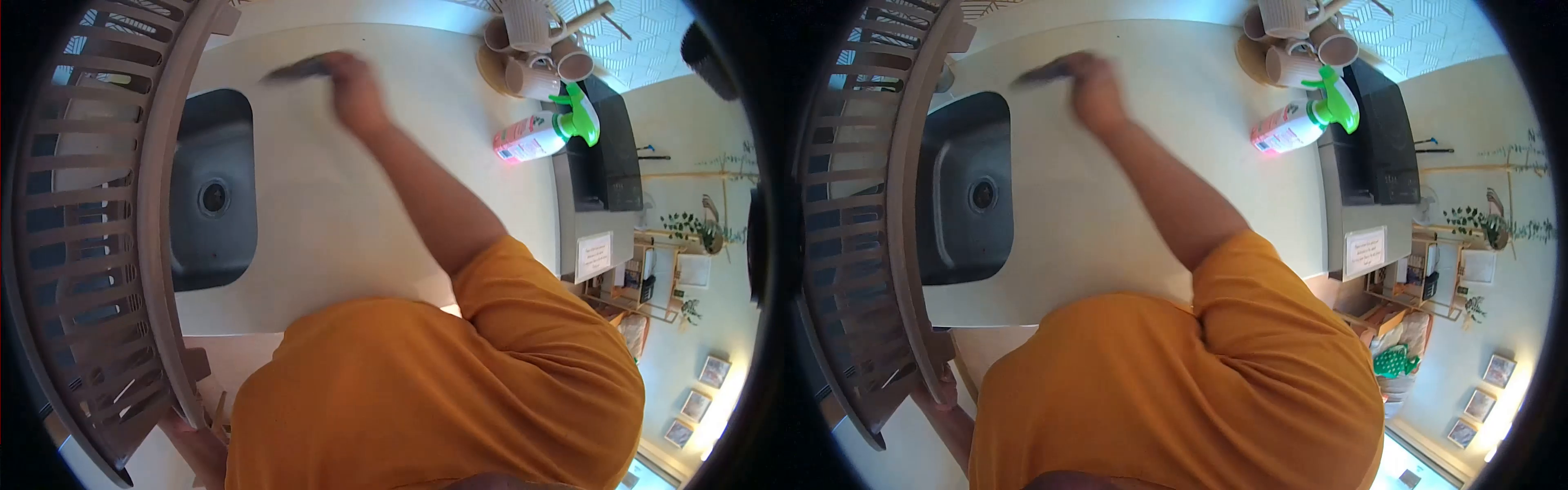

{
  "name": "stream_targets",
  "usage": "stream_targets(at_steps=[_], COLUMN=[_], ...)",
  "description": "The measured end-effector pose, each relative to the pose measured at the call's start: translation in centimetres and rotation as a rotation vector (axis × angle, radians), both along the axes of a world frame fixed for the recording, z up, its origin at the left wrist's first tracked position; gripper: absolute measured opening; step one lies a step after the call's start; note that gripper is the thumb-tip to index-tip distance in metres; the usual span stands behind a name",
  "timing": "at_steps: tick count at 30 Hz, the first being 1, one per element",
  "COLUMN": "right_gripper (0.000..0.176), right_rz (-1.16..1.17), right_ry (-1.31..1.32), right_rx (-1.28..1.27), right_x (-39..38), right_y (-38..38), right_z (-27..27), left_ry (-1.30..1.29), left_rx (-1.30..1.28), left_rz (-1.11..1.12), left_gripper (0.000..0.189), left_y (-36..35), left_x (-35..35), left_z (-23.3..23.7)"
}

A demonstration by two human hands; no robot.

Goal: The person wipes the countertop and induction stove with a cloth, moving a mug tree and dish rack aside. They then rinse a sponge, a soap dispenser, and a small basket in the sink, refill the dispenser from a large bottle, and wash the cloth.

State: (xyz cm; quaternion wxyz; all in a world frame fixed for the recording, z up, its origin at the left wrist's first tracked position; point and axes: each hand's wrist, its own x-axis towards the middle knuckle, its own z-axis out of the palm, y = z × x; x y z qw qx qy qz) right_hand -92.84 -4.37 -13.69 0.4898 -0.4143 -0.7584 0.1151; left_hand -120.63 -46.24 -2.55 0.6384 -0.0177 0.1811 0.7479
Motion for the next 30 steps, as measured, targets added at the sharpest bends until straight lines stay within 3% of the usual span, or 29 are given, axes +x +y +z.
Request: stream_targets(at_steps=[1,2,4,6,9,11,15,16,18,20,22,24,26,30], right_gripper=[0.03,0.028,0.045,0.06,0.063,0.062,0.063,0.063,0.064,0.064,0.064,0.055,0.058,0.06], right_rz=[0.019,-0.139,-0.393,-0.525,-0.524,-0.703,-0.791,-0.79,-0.571,-0.495,-0.387,-0.342,-0.242,-0.144], right_ry=[0.041,-0.149,-0.552,-0.775,-0.664,-0.721,-0.643,-0.645,-1.057,-0.908,-0.971,-0.965,-0.817,-0.655], right_rx=[0.033,-0.052,-0.305,-0.462,-0.446,-0.483,-0.529,-0.527,-0.589,-0.394,-0.247,-0.193,-0.113,-0.217], right_x=[3.5,6.7,10.6,13.6,15.5,15.3,12.3,10.7,6.7,2.7,-1.7,-5.6,-8.9,-12.8], right_y=[1.9,2.7,3.6,7.3,11.4,14.1,18.1,17.8,16.8,16.5,15.0,13.9,13.8,12.5], right_z=[1.2,1.3,0.2,-4.9,-6.2,-6.1,-6.3,-5.7,-4.1,-7.0,-7.2,-6.9,-8.8,-5.9], left_ry=[-0.004,-0.008,-0.022,-0.029,-0.041,-0.046,-0.053,-0.054,-0.064,-0.074,-0.089,-0.093,-0.095,-0.085], left_rx=[0.001,-0.005,-0.02,-0.038,-0.055,-0.061,-0.07,-0.075,-0.081,-0.092,-0.097,-0.102,-0.102,-0.096], left_rz=[0.005,0.009,0.021,0.037,0.065,0.079,0.095,0.098,0.096,0.091,0.082,0.07,0.058,0.039], left_gripper=[0.051,0.051,0.051,0.051,0.051,0.051,0.051,0.051,0.051,0.052,0.052,0.052,0.052,0.052], left_y=[0.2,0.4,0.6,0.6,0.9,1.3,1.5,1.7,2.2,2.8,3.6,4.3,4.8,5.6], left_x=[0.3,0.6,1.2,1.8,2.9,3.4,3.7,3.6,3.4,3.2,3.1,3.1,3.0,2.5], left_z=[0.0,-0.1,-0.1,-0.1,-0.3,-0.4,-0.5,-0.6,-0.9,-1.3,-1.9,-2.1,-1.9,-1.2])
